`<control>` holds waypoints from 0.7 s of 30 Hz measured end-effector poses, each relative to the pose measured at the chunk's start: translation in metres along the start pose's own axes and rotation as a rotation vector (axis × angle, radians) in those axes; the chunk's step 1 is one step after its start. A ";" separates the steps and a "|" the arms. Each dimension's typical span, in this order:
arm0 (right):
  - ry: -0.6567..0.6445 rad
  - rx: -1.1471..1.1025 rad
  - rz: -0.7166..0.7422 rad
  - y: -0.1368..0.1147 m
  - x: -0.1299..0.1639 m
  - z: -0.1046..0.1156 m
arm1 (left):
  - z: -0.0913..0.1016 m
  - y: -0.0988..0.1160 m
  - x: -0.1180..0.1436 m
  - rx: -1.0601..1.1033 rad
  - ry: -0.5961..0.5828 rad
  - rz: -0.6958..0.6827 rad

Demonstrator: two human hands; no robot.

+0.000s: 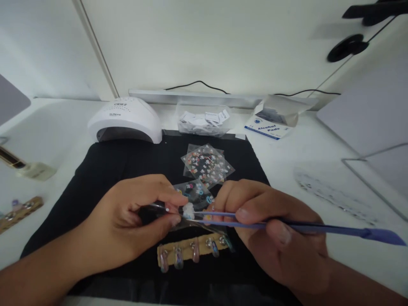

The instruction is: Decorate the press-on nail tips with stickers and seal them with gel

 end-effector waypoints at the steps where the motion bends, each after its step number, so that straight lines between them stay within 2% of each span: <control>1: -0.005 0.005 -0.002 0.000 0.000 0.000 | 0.000 0.000 0.000 0.002 -0.008 0.003; 11: -0.075 0.008 0.015 0.002 0.000 0.002 | 0.000 -0.002 0.002 -0.006 -0.075 -0.037; 21: -0.100 0.010 -0.018 0.000 0.000 0.001 | 0.000 0.000 0.001 -0.008 -0.083 -0.022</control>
Point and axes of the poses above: each hand's wrist, its own x-axis away from the middle knuckle, its own z-axis out of the back of the hand, y = z × x, the point moved 3 cm from there along -x, towards the middle knuckle, and after that the axes turned 13 degrees about x, right-handed, at the moved point
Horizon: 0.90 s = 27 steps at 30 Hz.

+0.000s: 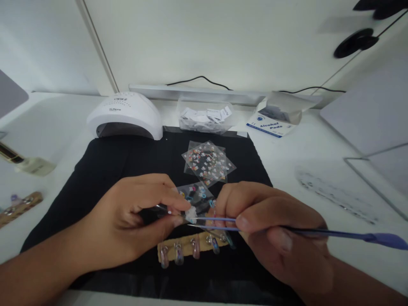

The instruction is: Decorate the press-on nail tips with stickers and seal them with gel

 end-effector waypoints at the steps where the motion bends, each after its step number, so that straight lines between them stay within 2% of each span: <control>1: 0.003 0.001 -0.001 0.000 0.001 0.000 | 0.000 0.000 0.000 0.002 0.002 0.001; 11: 0.021 -0.012 0.037 0.005 0.001 0.001 | 0.000 -0.002 0.001 0.035 -0.005 0.036; 19: 0.033 -0.037 0.031 0.005 -0.002 -0.001 | 0.001 -0.008 0.003 0.183 0.052 0.177; 27: 0.024 -0.032 0.004 0.003 -0.002 -0.001 | 0.001 -0.008 0.003 0.256 0.081 0.227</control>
Point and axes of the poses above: each hand's wrist, its own x-axis away from the middle knuckle, its own z-axis out of the back of the hand, y = z × x, the point moved 3 cm from there along -x, towards the middle knuckle, and after that the axes turned 13 degrees about x, right-handed, at the moved point
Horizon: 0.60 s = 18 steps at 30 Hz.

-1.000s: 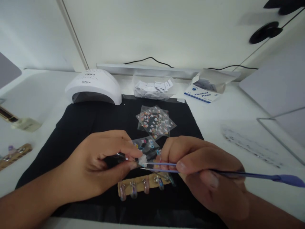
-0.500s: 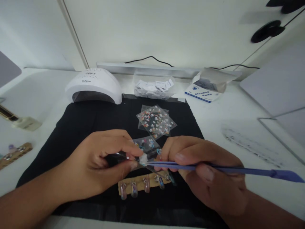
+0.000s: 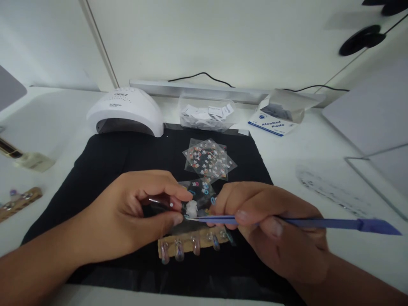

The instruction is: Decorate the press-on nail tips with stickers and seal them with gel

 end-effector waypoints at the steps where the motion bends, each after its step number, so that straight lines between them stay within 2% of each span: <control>1: -0.003 0.000 -0.009 0.000 0.000 0.000 | 0.000 0.000 0.000 -0.001 0.001 0.005; 7: 0.000 -0.008 -0.036 0.001 0.003 0.000 | 0.001 0.000 0.000 -0.025 -0.007 0.016; 18: 0.009 0.001 -0.026 0.002 0.002 -0.001 | 0.003 0.001 0.000 -0.059 -0.015 -0.042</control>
Point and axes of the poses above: each hand's wrist, its own x-axis away from the middle knuckle, its own z-axis out of the back of the hand, y = z × x, the point moved 3 cm from there along -x, towards the middle knuckle, and after that the axes turned 13 degrees about x, right-handed, at the moved point
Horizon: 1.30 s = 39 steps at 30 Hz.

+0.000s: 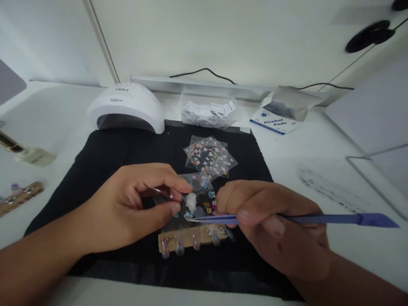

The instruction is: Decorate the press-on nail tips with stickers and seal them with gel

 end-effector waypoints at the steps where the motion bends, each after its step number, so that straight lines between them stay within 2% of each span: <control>1: 0.005 -0.003 0.005 0.000 0.000 0.000 | 0.000 0.000 -0.001 0.001 0.001 0.001; 16: -0.013 -0.004 0.005 0.003 0.002 0.001 | 0.000 0.000 0.000 0.007 0.016 0.021; 39: 0.054 0.084 0.009 0.008 0.005 0.006 | 0.001 0.001 -0.001 0.040 0.046 0.058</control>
Point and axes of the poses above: each hand's wrist, its own x-axis away from the middle knuckle, its own z-axis out of the back of the hand, y = z × x, the point moved 3 cm from there along -x, towards the middle knuckle, and after that the axes turned 13 degrees about x, right-handed, at the moved point
